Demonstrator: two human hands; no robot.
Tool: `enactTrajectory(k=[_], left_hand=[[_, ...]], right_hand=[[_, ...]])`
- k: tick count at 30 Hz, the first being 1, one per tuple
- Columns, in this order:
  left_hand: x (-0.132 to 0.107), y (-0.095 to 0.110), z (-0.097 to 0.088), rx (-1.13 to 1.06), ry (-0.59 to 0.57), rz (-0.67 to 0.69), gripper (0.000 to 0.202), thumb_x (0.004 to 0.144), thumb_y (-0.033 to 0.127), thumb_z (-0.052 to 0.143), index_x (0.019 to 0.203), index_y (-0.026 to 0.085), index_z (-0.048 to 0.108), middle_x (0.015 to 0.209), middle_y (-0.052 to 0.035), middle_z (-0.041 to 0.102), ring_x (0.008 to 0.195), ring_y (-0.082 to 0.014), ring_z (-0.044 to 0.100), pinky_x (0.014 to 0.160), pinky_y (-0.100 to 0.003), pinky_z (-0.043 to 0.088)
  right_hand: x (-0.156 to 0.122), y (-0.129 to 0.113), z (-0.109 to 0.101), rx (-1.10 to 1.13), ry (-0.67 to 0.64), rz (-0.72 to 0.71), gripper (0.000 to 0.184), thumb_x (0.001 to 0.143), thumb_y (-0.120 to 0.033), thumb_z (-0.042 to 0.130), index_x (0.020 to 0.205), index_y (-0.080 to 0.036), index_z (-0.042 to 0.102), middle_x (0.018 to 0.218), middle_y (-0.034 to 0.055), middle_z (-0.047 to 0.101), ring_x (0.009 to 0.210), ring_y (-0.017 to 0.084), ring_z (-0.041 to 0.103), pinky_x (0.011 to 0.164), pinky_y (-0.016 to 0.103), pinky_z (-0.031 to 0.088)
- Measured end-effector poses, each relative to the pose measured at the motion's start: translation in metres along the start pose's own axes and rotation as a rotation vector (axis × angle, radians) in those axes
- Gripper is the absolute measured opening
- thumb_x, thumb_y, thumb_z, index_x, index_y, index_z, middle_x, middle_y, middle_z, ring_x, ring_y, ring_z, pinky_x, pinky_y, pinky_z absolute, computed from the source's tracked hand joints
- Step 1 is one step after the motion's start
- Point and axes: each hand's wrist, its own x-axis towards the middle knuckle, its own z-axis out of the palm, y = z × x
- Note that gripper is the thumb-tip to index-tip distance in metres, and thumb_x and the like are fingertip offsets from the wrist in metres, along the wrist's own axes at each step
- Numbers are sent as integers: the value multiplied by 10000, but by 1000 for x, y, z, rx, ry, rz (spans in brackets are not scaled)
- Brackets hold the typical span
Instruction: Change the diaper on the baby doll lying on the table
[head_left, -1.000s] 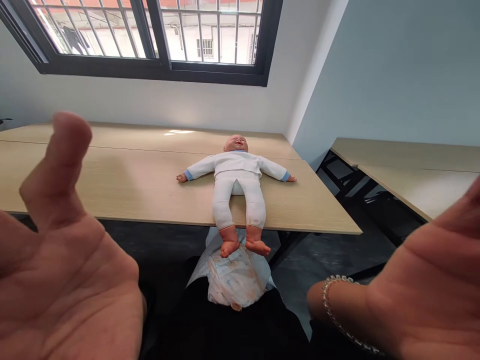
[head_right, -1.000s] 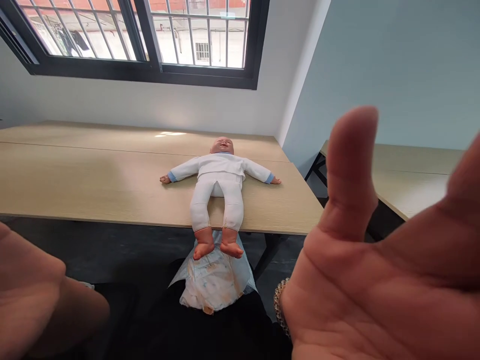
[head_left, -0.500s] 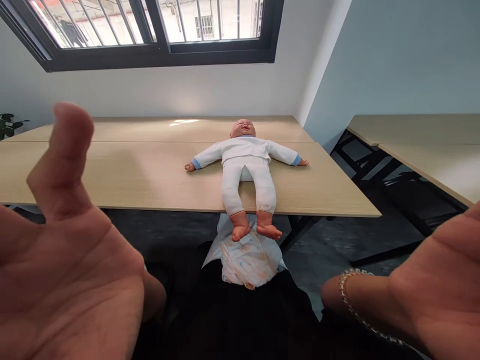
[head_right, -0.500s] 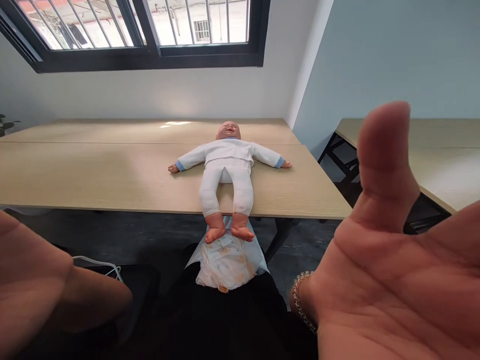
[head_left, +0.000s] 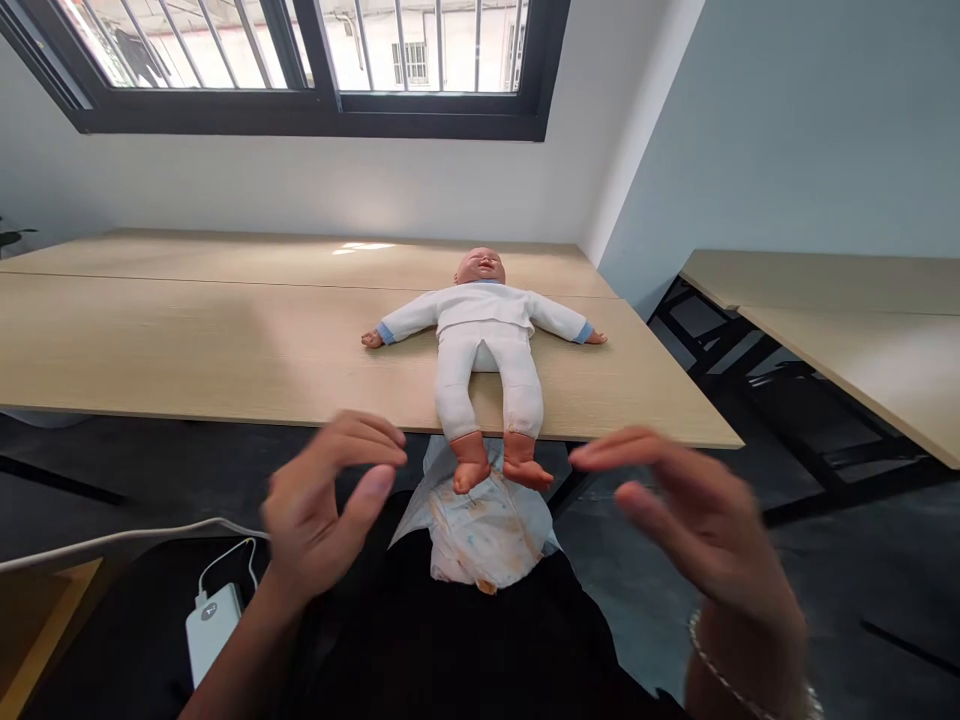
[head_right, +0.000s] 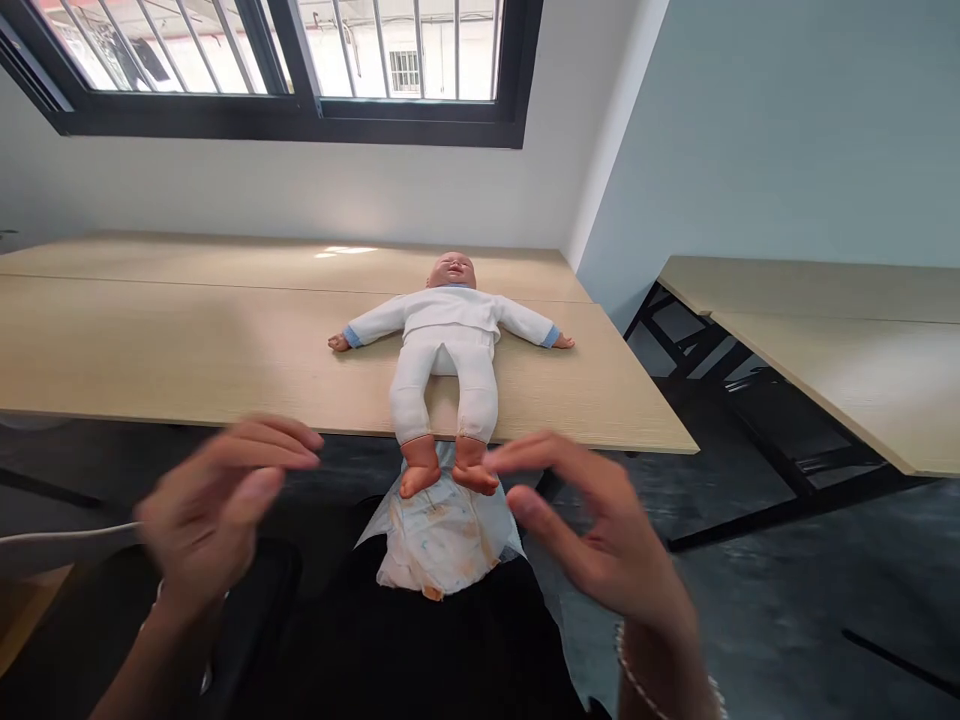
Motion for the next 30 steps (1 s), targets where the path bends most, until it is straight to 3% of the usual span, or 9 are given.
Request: enactTrajectory(k=[4,5,10,14,17,20,24,26,30], left_hand=[[-23,-45,6,-29,-842,-388,278,960,331,533,800,156,678,737,-19,667,699,-146,626,656,-234,500],[-32,-59,9,-19,-891,-410,227,947,309,543,873,164,701,821,-31,691,783,-163,648,726,-251,521],[-77,-107,50,75,-854,-305,541,818,150,643,1342,278,598,1486,-73,481,1381,-286,414,1147,-455,358],[-90,-110,80,82,-888,-270,692,782,92,655,1420,330,532,1573,-28,384,1459,-321,305,1207,-526,240],[-90,-107,89,84,-892,-260,631,823,74,597,1393,342,566,1567,-3,401,1460,-308,318,1218,-518,226],[-87,-104,88,60,-897,-281,565,867,97,559,1377,340,585,1568,1,400,1458,-292,338,1229,-511,203],[-80,-95,81,-39,-920,-316,553,897,307,649,1435,304,522,1584,-43,372,1456,-297,344,1232,-505,193],[-76,-85,78,-82,-937,-321,653,854,416,714,1456,290,495,1578,-60,382,1459,-311,333,1230,-509,197],[-69,-56,82,-222,-913,-256,795,757,493,799,1453,273,484,1556,-69,414,1474,-320,299,1231,-489,218]], right_hand=[[-1,45,-5,-27,-61,40,287,792,-344,692,1054,-234,729,984,54,708,1017,277,643,899,353,547],[-2,58,-5,-45,-100,57,293,791,-341,696,1060,-231,733,991,56,712,1011,281,647,907,366,547],[4,102,31,-121,-271,79,491,811,-318,695,1289,-216,656,1346,96,604,1268,336,536,1103,485,427],[10,113,90,-146,-198,-168,779,776,-152,672,1496,-337,437,1602,23,285,1474,315,268,1208,494,269],[13,115,110,-223,-185,-257,647,825,-73,585,1403,-361,555,1573,1,346,1475,306,267,1214,558,198],[16,113,99,-136,-241,-310,356,964,-220,544,1284,-322,663,1455,25,519,1407,293,405,1190,583,258],[11,96,68,-6,-177,-353,283,1017,-286,490,1219,-241,683,1276,53,660,1244,246,585,1165,492,361],[3,83,54,-11,-44,-420,254,1020,-239,464,1128,-214,693,1137,45,720,1106,213,668,1102,410,446],[-21,51,35,-129,362,-533,210,992,-163,458,1006,-216,661,865,15,735,725,144,702,647,215,533]])
